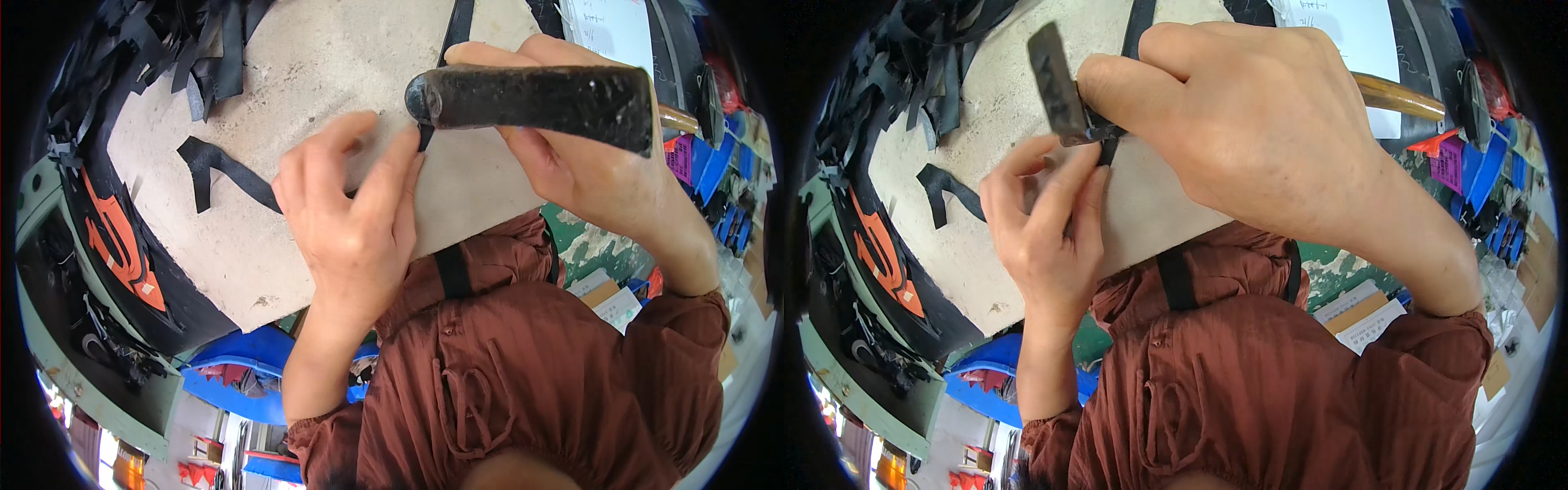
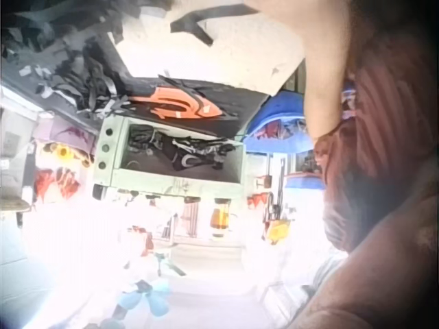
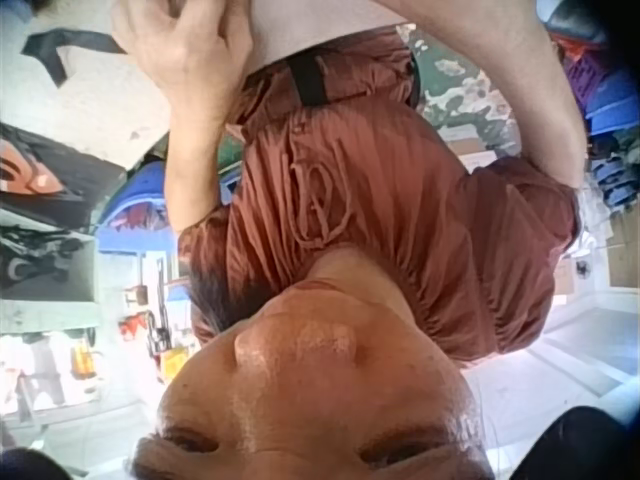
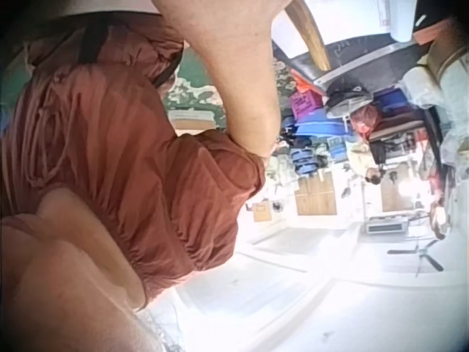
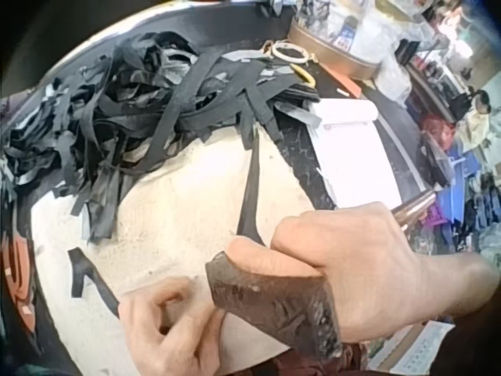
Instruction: Hammering and shaping black leather strips on a workbench for shoe assembly.
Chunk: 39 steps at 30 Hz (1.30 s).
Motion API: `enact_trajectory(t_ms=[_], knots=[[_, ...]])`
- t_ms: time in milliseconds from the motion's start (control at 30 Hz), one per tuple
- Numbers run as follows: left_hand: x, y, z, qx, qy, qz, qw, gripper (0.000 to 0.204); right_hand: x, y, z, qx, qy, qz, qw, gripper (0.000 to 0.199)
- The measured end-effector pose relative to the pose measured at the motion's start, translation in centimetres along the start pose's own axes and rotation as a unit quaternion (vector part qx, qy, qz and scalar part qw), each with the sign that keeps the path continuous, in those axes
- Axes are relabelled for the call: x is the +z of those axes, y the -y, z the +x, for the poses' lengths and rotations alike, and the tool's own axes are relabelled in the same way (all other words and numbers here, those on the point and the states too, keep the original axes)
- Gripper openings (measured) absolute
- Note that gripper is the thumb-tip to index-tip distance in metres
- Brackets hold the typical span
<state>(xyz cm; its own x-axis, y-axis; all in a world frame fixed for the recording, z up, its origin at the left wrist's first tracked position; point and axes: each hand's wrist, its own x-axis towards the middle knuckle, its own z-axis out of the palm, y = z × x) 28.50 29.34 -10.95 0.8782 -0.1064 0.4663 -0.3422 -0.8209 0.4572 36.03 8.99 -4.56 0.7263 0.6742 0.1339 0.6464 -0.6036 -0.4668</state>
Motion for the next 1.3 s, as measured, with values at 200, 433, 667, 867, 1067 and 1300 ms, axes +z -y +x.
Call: enact_trajectory(t_ms=[200, 433, 667, 867, 1067, 1300], knots=[[-0.3, -0.4, -0.7, 0.067, 0.049, 0.048, 0.995, 0.032, -0.6, 1.3, 0.6, -0.009, 0.000, -0.064, 0.998, 0.048], [-0.9, -0.6, -1.1, 0.027, 0.058, 0.005, 0.998, 0.029, -0.3, 1.0, 0.2, 0.048, -0.005, -0.045, 0.998, 0.044], [-2.0, 0.4, -0.7, -0.010, 0.085, -0.056, 0.995, 0.027, 0.2, 1.1, -0.3, 0.000, 0.012, -0.052, 0.999, 0.040], [-1.4, 0.7, -1.1, -0.008, 0.036, -0.047, 0.998, 0.035, -0.5, 2.2, -0.3, -0.017, 0.043, -0.064, 0.997, 0.042], [-2.6, 0.2, -1.4, 0.032, 0.087, 0.001, 0.996, 0.035, -0.3, 2.3, -0.3, -0.025, 0.022, -0.063, 0.997, 0.045], [-4.9, 1.5, -1.2, -0.106, 0.146, -0.129, 0.975, 0.035, 0.6, 2.1, -0.8, -0.028, 0.022, -0.046, 0.998, 0.049]])
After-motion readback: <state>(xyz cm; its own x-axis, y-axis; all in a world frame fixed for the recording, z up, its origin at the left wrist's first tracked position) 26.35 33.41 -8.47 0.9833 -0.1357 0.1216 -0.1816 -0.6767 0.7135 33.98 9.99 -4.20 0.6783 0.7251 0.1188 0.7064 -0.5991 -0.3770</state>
